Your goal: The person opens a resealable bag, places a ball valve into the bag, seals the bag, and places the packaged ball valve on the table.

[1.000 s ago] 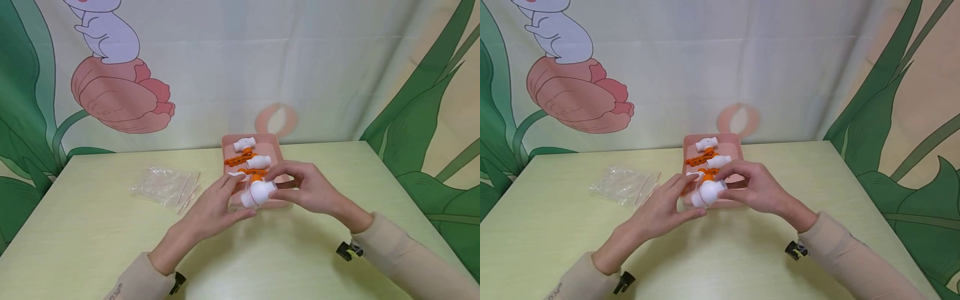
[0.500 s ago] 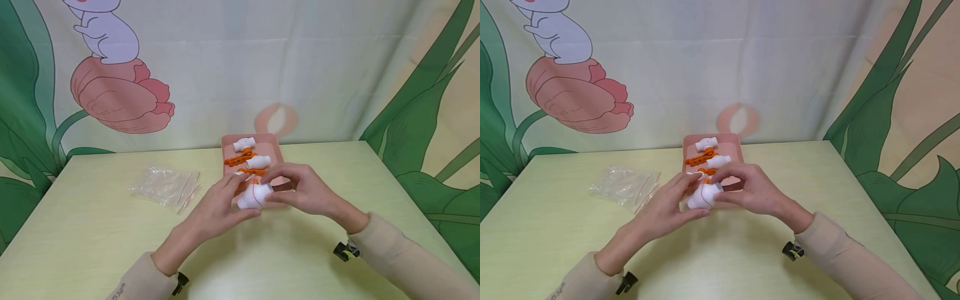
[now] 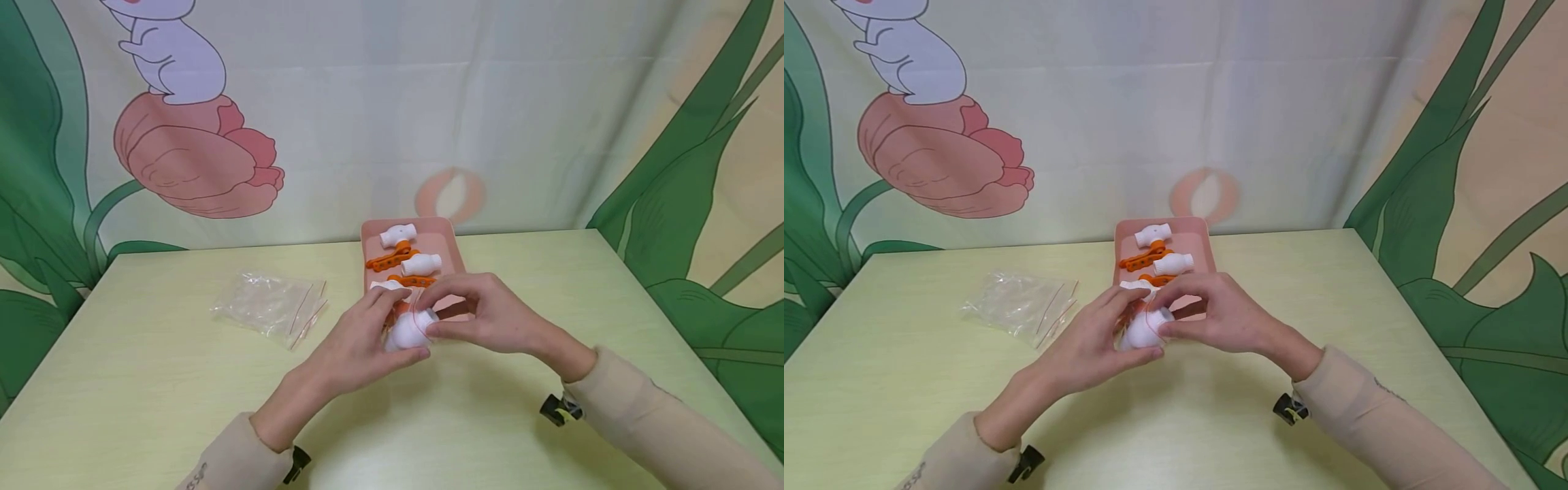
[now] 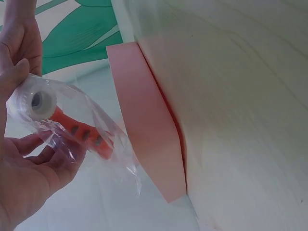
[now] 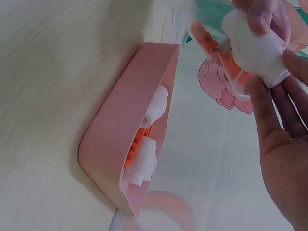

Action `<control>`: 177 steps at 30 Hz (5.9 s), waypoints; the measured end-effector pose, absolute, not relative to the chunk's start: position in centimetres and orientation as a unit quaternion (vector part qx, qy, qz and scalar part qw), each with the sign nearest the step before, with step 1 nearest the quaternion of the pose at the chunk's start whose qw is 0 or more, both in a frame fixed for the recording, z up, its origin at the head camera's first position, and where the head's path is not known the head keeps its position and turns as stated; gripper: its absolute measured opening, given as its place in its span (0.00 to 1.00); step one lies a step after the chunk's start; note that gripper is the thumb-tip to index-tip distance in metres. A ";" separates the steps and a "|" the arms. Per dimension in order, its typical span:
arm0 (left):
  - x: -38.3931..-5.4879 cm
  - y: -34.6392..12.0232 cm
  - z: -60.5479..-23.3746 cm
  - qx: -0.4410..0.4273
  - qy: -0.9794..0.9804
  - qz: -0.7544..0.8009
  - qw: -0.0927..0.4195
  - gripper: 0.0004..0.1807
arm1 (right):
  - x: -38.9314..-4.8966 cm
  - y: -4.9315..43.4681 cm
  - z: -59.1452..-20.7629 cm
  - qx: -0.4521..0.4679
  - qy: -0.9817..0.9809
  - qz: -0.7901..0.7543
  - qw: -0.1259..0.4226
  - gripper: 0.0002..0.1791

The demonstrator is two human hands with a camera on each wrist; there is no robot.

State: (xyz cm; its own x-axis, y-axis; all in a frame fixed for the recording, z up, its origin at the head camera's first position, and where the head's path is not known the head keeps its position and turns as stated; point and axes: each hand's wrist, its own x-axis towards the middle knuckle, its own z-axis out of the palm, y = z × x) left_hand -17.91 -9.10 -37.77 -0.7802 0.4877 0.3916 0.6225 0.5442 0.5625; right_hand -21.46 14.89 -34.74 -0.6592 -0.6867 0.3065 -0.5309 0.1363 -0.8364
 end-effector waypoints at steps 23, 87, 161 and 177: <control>-17.8 -8.8 -38.2 -0.311 -0.862 -0.377 0.135 0.36 | -21.0 14.0 -33.6 -0.347 0.773 -0.516 0.127 0.13; -19.0 -8.4 -37.3 -0.104 -0.739 -0.665 -0.032 0.16 | -21.9 13.6 -33.4 -0.381 0.800 -0.462 0.027 0.02; -18.9 -8.0 -36.9 -0.060 -0.706 -0.698 0.110 0.09 | -22.5 15.1 -33.9 -0.304 0.841 -0.447 0.002 0.03; -18.6 -7.8 -36.7 -0.080 -0.694 -0.711 0.082 0.10 | -21.9 14.9 -33.4 -0.325 0.830 -0.449 -0.063 0.02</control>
